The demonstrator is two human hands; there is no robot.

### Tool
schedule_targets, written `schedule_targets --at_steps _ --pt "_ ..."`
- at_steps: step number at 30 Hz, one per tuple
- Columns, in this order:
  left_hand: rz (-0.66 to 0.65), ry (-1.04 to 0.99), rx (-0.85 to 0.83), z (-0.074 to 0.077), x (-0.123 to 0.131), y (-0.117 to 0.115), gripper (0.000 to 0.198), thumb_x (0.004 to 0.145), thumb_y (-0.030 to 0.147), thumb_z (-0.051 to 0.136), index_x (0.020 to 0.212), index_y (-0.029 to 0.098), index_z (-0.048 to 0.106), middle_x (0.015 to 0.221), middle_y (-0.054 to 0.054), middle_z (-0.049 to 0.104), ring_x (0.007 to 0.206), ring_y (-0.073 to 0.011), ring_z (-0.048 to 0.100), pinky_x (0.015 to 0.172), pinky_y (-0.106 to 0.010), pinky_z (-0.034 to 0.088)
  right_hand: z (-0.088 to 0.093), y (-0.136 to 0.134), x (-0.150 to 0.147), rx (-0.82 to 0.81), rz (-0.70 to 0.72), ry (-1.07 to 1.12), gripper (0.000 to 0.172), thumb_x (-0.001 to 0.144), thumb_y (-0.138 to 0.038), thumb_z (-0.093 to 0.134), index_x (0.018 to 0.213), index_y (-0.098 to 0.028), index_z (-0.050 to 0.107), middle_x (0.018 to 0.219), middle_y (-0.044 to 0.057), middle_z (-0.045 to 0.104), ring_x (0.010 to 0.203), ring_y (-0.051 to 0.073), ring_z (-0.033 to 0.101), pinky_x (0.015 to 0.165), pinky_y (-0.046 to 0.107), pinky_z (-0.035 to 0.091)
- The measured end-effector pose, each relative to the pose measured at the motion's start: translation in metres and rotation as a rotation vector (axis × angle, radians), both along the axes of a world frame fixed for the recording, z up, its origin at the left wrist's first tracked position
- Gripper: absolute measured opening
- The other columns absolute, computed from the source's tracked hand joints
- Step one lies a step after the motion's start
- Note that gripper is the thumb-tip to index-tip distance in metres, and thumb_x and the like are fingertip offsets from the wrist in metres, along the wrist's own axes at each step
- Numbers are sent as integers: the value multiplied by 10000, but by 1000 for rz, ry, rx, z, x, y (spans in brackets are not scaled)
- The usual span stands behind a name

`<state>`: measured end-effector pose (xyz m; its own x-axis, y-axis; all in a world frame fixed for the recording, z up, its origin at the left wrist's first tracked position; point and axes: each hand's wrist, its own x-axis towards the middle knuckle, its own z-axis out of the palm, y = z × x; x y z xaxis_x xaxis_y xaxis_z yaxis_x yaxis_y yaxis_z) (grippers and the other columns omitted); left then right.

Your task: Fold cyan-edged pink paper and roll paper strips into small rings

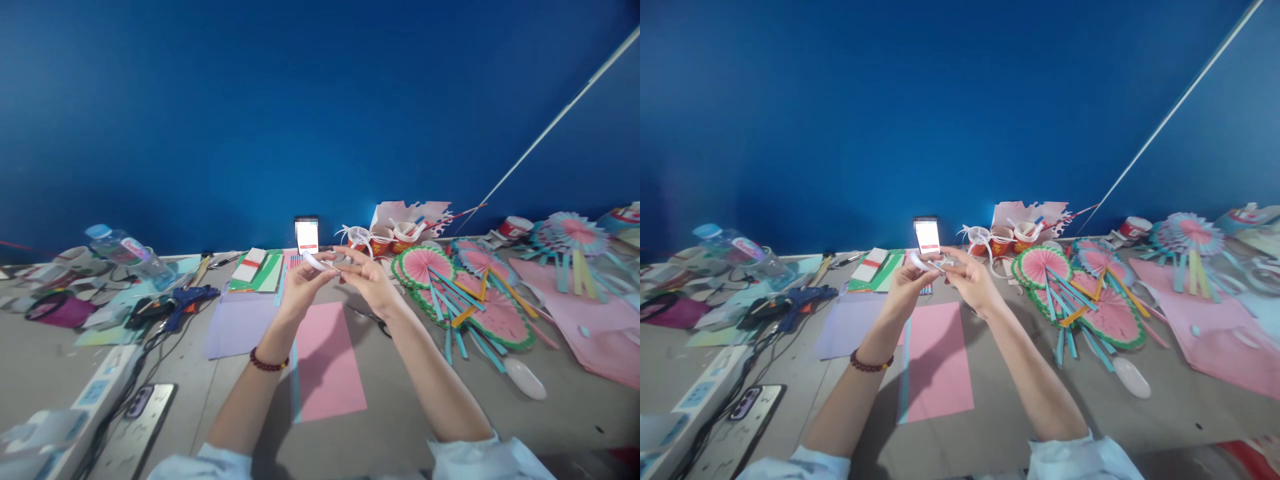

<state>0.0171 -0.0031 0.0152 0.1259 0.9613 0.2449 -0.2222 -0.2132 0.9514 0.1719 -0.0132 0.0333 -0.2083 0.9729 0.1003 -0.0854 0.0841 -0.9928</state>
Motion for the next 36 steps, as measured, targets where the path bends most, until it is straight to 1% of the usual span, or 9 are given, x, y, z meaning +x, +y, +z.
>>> schedule_targets --at_steps 6,14,19,23,26,30,33,36 --pt "-11 -1 16 -4 0 3 178 686 340 787 763 185 745 1141 -94 676 964 -235 642 826 -362 532 0 0 1 -14 -2 32 520 728 -262 654 1245 -227 604 946 32 753 797 163 655 771 331 511" --pt "-34 0 12 -3 1 2 186 680 357 794 722 187 732 1150 -87 671 927 -215 648 766 -321 531 -2 0 1 -19 -55 39 512 704 -235 657 1216 -236 634 907 30 757 790 168 657 756 325 506" --pt "-58 -23 15 -2 3 1 188 684 356 793 719 184 726 1165 -83 663 950 -219 645 826 -346 517 -1 -1 2 -25 -76 45 497 699 -239 664 1195 -231 645 888 26 756 759 158 648 756 328 505" --pt "-76 -38 2 -2 4 0 163 693 340 788 732 192 732 1177 -77 656 978 -221 637 854 -351 506 0 -2 1 -9 -97 27 492 719 -243 653 1211 -238 629 889 26 752 781 168 658 763 334 512" --pt "-92 -83 -24 -4 5 1 155 687 330 794 731 194 733 1172 -72 658 980 -214 637 854 -341 497 -1 -5 -1 26 -123 -42 474 745 -226 621 1219 -243 608 911 31 750 771 169 662 743 326 518" --pt "-122 -158 -78 -8 7 3 162 674 316 804 753 192 736 1169 -68 658 1051 -231 609 896 -346 468 -5 -8 -4 150 -156 -155 458 787 -200 559 1241 -257 566 953 33 741 737 163 658 671 294 506" --pt "-159 -206 -100 -5 6 1 186 664 323 813 750 177 735 1208 -76 641 1103 -255 579 904 -338 451 -6 -7 -2 193 -181 -179 449 793 -195 547 1239 -247 561 941 35 737 756 166 657 666 285 492" --pt "-248 -251 -107 4 4 -4 223 648 354 823 691 158 725 1279 -87 606 1120 -262 563 902 -323 446 -3 -2 6 159 -234 -124 420 785 -226 562 1205 -221 584 909 42 733 768 169 649 686 293 487"
